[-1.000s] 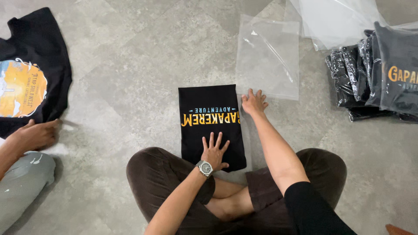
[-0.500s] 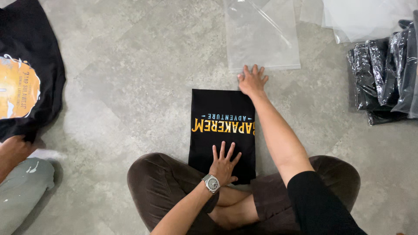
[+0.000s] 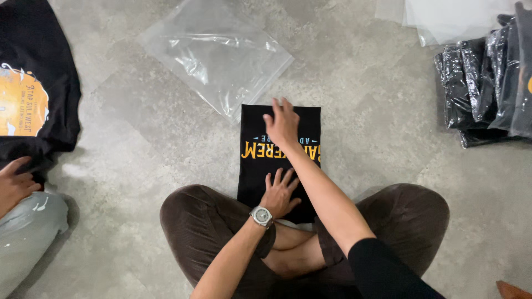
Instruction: The person sits on the floor and repeatedly folds black t-shirts, places them into clear plastic bags, and seals the bags. The person then stacks the packaged shirts to the side and repeats the process with additional shirts.
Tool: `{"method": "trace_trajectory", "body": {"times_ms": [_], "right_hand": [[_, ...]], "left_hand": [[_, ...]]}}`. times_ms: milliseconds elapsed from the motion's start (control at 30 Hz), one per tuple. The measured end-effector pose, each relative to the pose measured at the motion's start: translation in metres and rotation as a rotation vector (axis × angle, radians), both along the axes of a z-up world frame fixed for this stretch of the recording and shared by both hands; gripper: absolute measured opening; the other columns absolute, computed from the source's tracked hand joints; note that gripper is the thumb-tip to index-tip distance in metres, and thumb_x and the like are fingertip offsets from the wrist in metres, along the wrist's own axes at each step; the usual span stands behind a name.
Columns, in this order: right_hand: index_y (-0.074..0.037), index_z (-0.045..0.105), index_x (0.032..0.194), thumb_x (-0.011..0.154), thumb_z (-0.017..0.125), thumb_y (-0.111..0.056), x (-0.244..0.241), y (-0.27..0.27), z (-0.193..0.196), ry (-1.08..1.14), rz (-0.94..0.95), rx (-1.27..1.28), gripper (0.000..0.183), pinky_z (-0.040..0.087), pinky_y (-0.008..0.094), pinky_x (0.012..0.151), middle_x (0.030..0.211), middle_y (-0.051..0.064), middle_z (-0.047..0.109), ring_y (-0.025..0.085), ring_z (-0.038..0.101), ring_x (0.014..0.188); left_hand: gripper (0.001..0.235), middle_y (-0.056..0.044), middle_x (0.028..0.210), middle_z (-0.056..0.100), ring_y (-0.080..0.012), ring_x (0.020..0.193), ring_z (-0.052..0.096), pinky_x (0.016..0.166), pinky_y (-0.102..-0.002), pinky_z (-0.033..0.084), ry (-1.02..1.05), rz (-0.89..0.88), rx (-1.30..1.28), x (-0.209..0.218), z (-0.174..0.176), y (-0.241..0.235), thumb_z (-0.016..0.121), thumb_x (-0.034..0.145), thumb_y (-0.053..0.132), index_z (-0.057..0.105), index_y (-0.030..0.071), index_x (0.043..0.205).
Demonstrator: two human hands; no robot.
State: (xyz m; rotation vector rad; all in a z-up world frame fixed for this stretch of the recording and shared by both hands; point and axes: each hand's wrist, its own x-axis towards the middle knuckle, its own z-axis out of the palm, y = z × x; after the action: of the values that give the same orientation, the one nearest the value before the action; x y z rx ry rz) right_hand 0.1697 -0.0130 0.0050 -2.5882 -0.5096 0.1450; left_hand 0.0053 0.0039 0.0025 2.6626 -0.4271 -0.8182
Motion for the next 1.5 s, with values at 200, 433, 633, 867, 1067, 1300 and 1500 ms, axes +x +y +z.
{"method": "trace_trajectory", "body": {"times_ms": [200, 433, 633, 867, 1067, 1300, 1500], "right_hand": [[-0.002, 0.025, 0.135, 0.079, 0.062, -0.041, -0.055, -0.112, -0.051, 0.422, -0.595, -0.149, 0.078, 0.040, 0.055, 0.087, 0.124, 0.021, 0.038, 0.040, 0.041, 0.117], [-0.007, 0.059, 0.102, 0.071, 0.062, -0.018, -0.036, -0.135, -0.058, 0.474, -0.641, 0.162, 0.033, 0.049, 0.041, 0.072, 0.093, 0.016, 0.062, 0.033, 0.060, 0.095], [-0.006, 0.066, 0.093, 0.055, 0.068, -0.015, 0.012, -0.209, -0.079, 0.544, -0.551, 0.058, 0.038, 0.049, 0.040, 0.065, 0.085, 0.019, 0.064, 0.034, 0.062, 0.088], [-0.002, 0.054, 0.119, 0.081, 0.062, -0.033, 0.013, -0.185, -0.031, 0.547, -0.857, 0.479, 0.050, 0.045, 0.042, 0.087, 0.118, 0.023, 0.055, 0.036, 0.050, 0.113], [0.001, 0.047, 0.127, 0.087, 0.059, -0.033, 0.034, -0.188, -0.048, 0.644, -0.762, 0.536, 0.054, 0.044, 0.046, 0.090, 0.126, 0.026, 0.047, 0.038, 0.044, 0.118], [-0.007, 0.062, 0.091, 0.085, 0.060, -0.030, 0.046, -0.153, -0.040, 0.426, -0.637, 0.583, 0.024, 0.042, 0.031, 0.063, 0.072, 0.006, 0.055, 0.019, 0.054, 0.075], [-0.002, 0.048, 0.126, 0.088, 0.053, -0.016, 0.038, -0.121, 0.016, 0.661, -0.364, 0.789, 0.041, 0.036, 0.044, 0.099, 0.122, 0.024, 0.051, 0.029, 0.042, 0.120]], "left_hand": [[0.075, -0.017, 0.146, 0.010, -0.0430, 0.134, 0.006, 0.104, -0.060, 0.012, -0.059, 0.466, 0.108, 0.012, 0.008, 0.004, 0.058, 0.078, 0.046, 0.026, 0.020, 0.140], [0.063, -0.012, 0.133, 0.028, -0.0377, 0.124, 0.025, 0.099, -0.052, 0.023, -0.146, 0.415, 0.102, 0.029, -0.021, 0.009, 0.057, 0.078, 0.048, 0.039, 0.022, 0.132], [0.022, -0.001, 0.097, 0.056, -0.0229, 0.089, 0.059, 0.076, -0.038, 0.046, -0.483, 0.624, 0.048, 0.101, -0.084, 0.076, 0.056, 0.076, 0.028, 0.058, 0.021, 0.097], [0.027, -0.004, 0.102, 0.056, -0.0223, 0.106, 0.054, 0.089, -0.039, 0.042, -0.538, 0.726, 0.070, 0.178, -0.111, 0.131, 0.054, 0.079, 0.035, 0.063, 0.022, 0.101], [0.035, -0.001, 0.107, 0.052, -0.0238, 0.114, 0.046, 0.094, -0.043, 0.039, -0.480, 0.644, 0.162, 0.216, -0.104, 0.131, 0.065, 0.076, 0.040, 0.059, 0.027, 0.109], [0.013, 0.000, 0.094, 0.061, -0.0194, 0.099, 0.058, 0.082, -0.035, 0.048, -0.500, 0.405, 0.022, 0.250, -0.115, 0.142, 0.057, 0.082, 0.023, 0.066, 0.024, 0.092], [0.012, -0.001, 0.095, 0.059, -0.0239, 0.087, 0.064, 0.082, -0.036, 0.049, -0.394, 0.445, -0.010, 0.259, -0.125, 0.125, 0.060, 0.076, 0.025, 0.064, 0.024, 0.087]]}}
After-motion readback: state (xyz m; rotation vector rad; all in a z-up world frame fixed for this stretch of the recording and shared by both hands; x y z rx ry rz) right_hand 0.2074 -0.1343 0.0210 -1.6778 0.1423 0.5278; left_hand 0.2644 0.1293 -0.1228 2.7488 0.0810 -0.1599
